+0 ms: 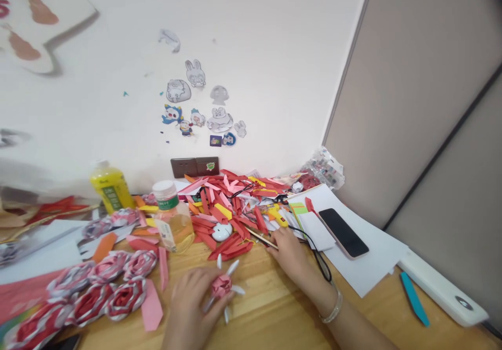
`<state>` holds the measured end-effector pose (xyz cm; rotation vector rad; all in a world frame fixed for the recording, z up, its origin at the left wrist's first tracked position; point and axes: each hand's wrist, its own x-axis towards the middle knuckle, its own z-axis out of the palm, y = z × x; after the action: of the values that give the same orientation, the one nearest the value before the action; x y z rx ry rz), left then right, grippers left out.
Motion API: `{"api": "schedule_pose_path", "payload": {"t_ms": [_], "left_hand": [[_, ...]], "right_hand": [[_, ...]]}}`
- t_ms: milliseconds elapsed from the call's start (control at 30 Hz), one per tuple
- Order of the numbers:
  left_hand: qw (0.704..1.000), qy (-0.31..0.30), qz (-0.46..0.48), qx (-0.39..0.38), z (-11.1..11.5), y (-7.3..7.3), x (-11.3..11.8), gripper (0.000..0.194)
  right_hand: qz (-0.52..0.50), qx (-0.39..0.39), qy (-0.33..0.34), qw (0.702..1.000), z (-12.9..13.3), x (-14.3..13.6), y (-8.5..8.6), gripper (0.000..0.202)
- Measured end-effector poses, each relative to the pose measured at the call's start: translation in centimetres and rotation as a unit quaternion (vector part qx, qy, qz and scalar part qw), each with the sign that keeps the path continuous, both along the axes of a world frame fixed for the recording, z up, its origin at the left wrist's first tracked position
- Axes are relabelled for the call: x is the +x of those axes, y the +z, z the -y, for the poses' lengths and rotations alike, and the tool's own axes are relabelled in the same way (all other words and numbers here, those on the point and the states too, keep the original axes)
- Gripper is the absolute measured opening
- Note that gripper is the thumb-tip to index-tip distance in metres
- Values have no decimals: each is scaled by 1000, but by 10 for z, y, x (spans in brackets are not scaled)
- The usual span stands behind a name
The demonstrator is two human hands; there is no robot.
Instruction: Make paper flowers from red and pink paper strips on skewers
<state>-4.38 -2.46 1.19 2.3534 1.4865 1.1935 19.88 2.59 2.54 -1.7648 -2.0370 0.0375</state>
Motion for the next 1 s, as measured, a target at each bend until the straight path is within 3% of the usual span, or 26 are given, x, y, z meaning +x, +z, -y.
{"api": "schedule_pose_path", "payload": {"t_ms": [133,300,533,733,900,1000], "left_hand": [[999,32,-15,-8,1,2,-1,26],[998,29,7,-48,1,1,2,20],[994,42,44,-91,4,-2,5,26],[990,25,58,-122,6,0,8,28],[990,-18,11,-137,9,8,10,31],[990,-36,-7,-139,10,10,11,27]], "right_hand": [[11,-22,7,1000,5,-5,11,9],[9,-23,6,1000,16,-13,27,25],[68,4,27,997,26,-15,40,23],[3,4,73,997,31,-31,32,37],[4,-10,74,997,40,-48,13,27],[13,39,75,996,40,-53,-4,16]]}}
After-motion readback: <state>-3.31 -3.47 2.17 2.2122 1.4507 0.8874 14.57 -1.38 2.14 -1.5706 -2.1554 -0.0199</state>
